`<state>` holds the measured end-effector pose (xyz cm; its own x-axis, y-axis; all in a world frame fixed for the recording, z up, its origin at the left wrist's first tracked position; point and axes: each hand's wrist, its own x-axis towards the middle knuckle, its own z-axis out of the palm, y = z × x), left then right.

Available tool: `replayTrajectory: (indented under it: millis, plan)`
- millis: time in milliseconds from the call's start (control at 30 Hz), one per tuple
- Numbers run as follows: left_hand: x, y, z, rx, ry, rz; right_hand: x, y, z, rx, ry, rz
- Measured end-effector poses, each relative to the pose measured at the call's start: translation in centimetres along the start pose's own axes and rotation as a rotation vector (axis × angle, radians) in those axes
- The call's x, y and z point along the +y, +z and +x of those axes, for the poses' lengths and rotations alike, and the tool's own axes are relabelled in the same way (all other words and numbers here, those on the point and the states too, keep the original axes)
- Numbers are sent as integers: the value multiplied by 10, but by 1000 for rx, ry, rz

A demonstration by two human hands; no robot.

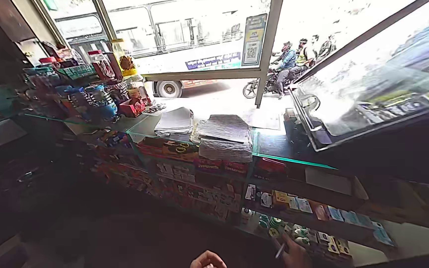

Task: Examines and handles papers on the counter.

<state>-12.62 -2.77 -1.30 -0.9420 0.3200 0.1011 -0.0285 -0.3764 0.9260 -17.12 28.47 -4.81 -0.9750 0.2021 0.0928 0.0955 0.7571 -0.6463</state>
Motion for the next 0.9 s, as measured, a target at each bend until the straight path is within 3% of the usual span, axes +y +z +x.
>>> replayTrajectory:
  millis: [133,367,700,900]
  plan:
    - [27,-44,70,42,94,-19,-38,9,61,222,-231,11]
    - [72,-123,178,35,269,212,-90,-25,162,519,-456,78]
    - [112,-146,324,-1,602,588,-128,-85,305,523,-596,-255]
    - [137,-122,402,-101,716,923,-173,-41,322,335,-586,83]
